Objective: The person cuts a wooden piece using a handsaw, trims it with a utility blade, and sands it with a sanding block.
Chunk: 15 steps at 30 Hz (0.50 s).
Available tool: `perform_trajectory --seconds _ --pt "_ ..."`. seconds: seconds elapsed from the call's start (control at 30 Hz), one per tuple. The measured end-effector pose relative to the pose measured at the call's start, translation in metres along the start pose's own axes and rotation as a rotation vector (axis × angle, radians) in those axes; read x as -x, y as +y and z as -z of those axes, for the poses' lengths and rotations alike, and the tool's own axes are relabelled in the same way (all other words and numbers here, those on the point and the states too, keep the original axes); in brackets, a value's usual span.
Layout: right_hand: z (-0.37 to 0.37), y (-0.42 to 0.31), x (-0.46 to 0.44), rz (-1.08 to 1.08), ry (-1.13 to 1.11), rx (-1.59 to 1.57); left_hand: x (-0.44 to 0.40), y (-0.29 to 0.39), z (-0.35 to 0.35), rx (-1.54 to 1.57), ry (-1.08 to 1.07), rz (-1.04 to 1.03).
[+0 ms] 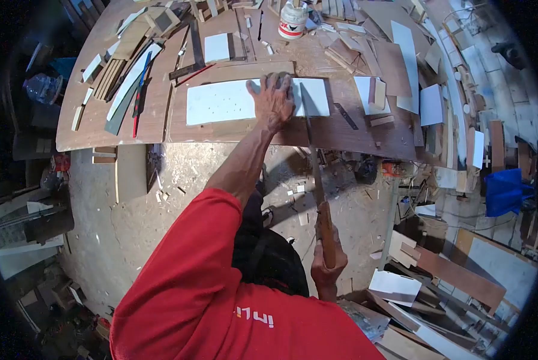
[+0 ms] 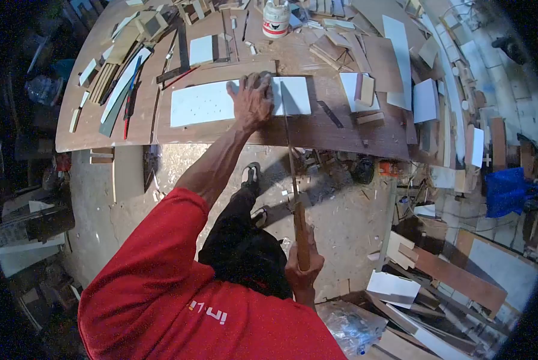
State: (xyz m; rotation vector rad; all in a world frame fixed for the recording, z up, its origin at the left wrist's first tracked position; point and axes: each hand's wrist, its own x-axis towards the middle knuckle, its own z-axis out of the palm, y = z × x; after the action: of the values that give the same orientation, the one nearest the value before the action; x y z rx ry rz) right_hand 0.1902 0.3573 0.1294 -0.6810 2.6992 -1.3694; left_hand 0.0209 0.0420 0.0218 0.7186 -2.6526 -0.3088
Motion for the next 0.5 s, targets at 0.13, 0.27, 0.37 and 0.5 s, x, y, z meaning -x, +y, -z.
perform_trajectory --seconds 0.13,0.27,0.37,0.5 --pt "-0.028 0.017 -0.039 -0.147 -0.053 -0.010 0.007 -0.002 -0.001 -0.024 -0.015 -0.025" --pt "-0.008 -0.001 0.007 -0.132 -0.003 -0.099 0.003 0.001 0.011 0.005 -0.023 -0.013" --pt "-0.004 -0.010 0.008 -0.123 -0.005 -0.070 0.002 -0.004 -0.001 -0.034 0.016 -0.049" --pt "-0.043 0.019 -0.037 -0.285 -0.062 -0.142 -0.002 -0.005 0.004 -0.055 0.018 -0.055"
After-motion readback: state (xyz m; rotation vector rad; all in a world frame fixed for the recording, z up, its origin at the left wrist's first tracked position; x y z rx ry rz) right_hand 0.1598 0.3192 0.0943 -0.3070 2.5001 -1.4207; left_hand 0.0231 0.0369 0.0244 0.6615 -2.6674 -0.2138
